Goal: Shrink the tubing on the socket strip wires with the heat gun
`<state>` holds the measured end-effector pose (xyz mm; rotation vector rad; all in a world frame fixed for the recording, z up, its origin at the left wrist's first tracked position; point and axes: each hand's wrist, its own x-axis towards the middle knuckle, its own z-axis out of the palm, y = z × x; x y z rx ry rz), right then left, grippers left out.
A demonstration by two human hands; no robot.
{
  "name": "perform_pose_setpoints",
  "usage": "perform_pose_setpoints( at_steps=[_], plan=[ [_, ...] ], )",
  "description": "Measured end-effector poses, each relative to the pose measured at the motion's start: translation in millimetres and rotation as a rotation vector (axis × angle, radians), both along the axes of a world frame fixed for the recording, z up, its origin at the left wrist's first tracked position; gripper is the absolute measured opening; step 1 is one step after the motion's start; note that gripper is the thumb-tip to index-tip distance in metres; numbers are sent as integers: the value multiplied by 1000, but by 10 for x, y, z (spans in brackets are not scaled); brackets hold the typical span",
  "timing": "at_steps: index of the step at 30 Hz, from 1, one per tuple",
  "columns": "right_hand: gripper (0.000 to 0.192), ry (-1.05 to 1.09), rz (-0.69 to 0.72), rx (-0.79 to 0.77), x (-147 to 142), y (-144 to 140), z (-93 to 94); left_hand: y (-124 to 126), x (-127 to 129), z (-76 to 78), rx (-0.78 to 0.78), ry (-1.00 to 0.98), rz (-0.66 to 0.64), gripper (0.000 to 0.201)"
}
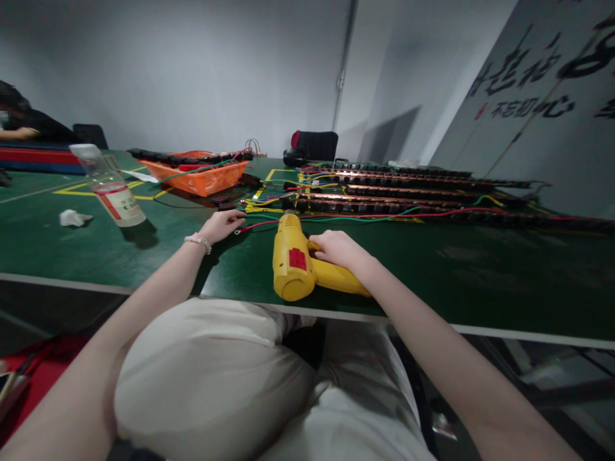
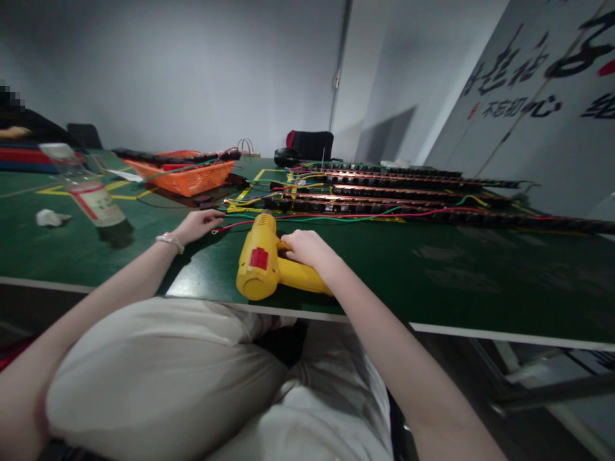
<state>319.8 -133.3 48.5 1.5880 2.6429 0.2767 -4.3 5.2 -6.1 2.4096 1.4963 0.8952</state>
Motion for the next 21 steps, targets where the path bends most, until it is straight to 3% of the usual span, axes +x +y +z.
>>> perform_pose_setpoints(
  at_steps=[8, 12, 17, 21],
  plan=[
    [19, 3, -2, -11, -18, -14, 12, -241, 185, 175, -156, 54, -128, 55],
    [19, -3, -11, -12, -21, -16, 17, -305, 281, 205, -159, 102, -187, 47],
    [20, -8, -20, -17, -20, -1, 10, -229, 217, 192, -43, 145, -55, 36],
    [20, 4, -19, -20, -40, 5, 14, -190, 157, 182, -43, 206, 71, 35]
  ],
)
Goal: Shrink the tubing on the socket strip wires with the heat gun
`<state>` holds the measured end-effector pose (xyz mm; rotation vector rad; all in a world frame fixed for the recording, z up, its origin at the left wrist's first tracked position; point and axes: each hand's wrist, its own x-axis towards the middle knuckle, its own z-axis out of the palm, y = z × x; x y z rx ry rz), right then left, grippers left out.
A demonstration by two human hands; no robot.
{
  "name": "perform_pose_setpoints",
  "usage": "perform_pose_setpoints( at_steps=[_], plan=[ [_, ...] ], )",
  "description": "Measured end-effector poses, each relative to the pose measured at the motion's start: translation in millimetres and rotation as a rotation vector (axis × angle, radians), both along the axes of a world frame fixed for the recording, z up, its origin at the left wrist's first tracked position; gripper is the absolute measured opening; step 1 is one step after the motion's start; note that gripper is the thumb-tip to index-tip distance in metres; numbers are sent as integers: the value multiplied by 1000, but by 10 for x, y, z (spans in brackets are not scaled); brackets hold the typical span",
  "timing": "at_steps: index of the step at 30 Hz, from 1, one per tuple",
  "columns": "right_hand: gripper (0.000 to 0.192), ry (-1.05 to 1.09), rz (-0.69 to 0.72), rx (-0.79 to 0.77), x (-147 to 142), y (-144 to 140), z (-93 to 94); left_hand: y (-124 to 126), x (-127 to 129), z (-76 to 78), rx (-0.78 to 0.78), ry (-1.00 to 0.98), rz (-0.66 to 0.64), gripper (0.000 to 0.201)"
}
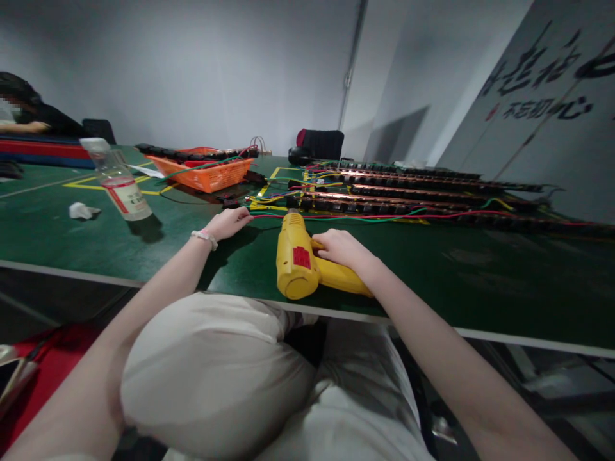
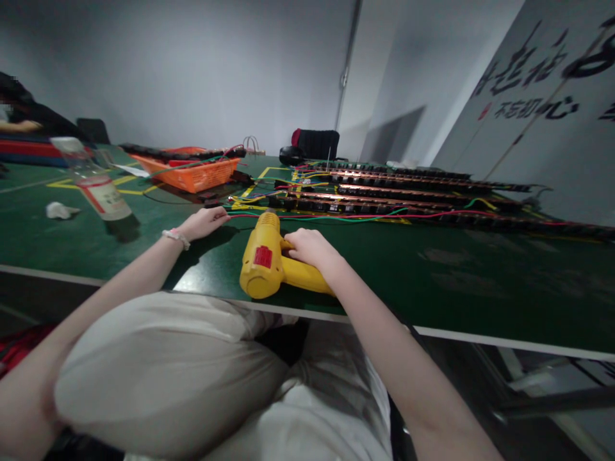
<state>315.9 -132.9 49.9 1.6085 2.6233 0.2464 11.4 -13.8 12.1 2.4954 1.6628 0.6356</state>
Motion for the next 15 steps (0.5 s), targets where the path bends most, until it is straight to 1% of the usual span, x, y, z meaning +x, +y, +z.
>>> perform_pose_setpoints(
  at_steps=[3, 6, 11, 15],
  plan=[
    [20, 16, 5, -8, -23, -4, 16, 18, -1, -24, -15, 35, 65, 36],
    [20, 18, -2, -22, -34, -1, 28, 47, 2, -60, -23, 25, 60, 39],
    [22, 27, -4, -46, -80, 33, 18, 109, -2, -115, 2, -123, 7, 45],
    [23, 39, 37, -49, -251, 99, -4, 145, -2, -151, 18, -231, 11, 44]
  ],
)
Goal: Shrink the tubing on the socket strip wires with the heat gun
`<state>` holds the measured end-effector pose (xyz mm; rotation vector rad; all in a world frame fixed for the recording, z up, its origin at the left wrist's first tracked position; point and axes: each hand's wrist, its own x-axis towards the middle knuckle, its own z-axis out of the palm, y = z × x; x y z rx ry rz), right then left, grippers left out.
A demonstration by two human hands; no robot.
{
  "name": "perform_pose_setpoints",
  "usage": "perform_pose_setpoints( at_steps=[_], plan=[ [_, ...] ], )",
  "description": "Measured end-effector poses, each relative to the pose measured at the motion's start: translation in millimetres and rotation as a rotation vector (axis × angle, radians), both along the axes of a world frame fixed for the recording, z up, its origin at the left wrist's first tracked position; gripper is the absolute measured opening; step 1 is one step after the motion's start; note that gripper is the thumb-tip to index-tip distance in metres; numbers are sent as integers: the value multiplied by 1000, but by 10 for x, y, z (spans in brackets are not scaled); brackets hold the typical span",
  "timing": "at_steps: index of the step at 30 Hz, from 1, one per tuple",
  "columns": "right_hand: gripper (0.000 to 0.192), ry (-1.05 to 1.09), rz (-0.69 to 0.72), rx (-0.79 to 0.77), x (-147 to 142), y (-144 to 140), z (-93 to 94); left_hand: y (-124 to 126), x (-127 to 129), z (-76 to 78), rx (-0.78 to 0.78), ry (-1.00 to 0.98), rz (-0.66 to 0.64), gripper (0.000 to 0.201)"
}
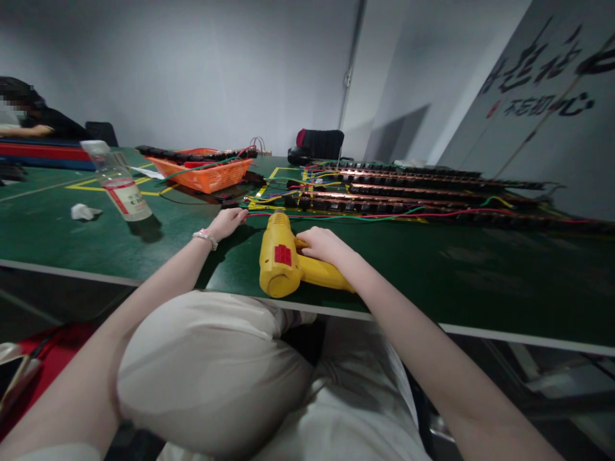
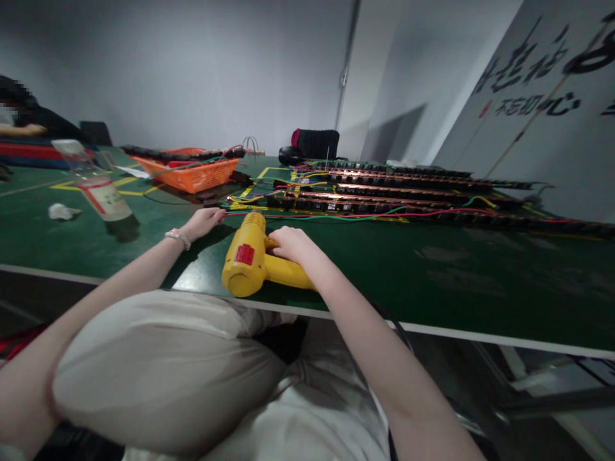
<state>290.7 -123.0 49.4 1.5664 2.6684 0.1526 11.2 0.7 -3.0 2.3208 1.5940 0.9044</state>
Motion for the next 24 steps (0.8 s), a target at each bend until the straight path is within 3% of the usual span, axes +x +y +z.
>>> perform_pose_setpoints(
  at_steps=[11, 24],
  plan=[
    [23, 43, 159, 84, -532, 74, -31, -30, 42, 50, 49, -38, 58, 41],
    [23, 54, 164, 105, -573, 59, -22, -46, 62, 73, 106, -123, 30, 36]
  ],
)
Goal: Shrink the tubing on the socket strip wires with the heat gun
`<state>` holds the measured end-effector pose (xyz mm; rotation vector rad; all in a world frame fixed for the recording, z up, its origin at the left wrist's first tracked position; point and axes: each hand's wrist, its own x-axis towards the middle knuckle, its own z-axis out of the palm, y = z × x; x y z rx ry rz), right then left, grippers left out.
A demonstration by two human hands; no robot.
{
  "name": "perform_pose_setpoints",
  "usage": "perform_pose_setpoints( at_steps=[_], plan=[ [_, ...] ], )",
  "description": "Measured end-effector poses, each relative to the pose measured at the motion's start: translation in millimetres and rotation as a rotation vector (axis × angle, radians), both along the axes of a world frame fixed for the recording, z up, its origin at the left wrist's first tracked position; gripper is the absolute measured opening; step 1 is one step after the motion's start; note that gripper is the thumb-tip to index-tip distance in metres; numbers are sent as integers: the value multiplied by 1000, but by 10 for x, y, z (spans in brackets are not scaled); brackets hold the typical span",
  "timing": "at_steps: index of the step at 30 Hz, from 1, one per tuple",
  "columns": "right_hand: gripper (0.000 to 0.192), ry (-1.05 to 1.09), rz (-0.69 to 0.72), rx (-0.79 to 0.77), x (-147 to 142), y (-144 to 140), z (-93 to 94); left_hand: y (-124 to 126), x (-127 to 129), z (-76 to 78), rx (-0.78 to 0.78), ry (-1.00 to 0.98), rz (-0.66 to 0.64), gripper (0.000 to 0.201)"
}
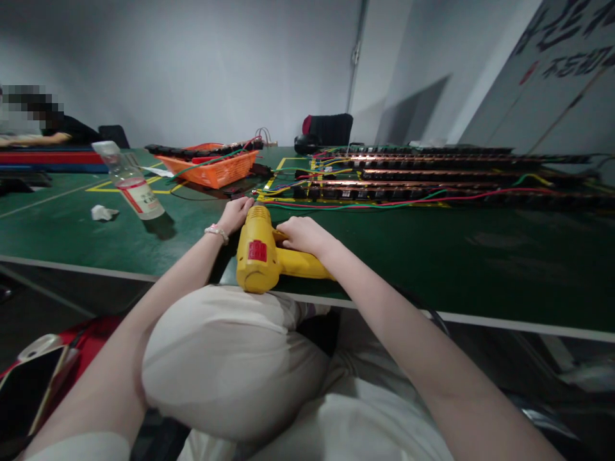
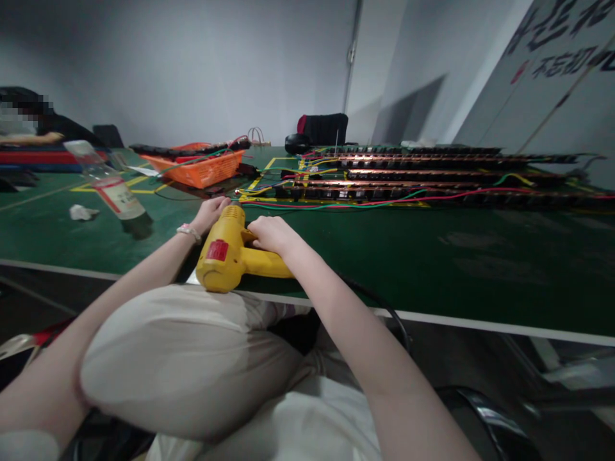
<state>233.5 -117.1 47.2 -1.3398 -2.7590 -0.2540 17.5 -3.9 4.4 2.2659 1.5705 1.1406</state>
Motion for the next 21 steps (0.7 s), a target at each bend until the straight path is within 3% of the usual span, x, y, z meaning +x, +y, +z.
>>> perform_pose_setpoints(
  at_steps=[11, 21],
  plan=[
    [23, -10, 6, 21, 11, 20, -18, -38, -7, 8, 61, 10, -48, 32],
    [24, -41, -9, -1, 58, -3, 33, -7, -109, -4, 48, 138, -17, 37]
  ],
)
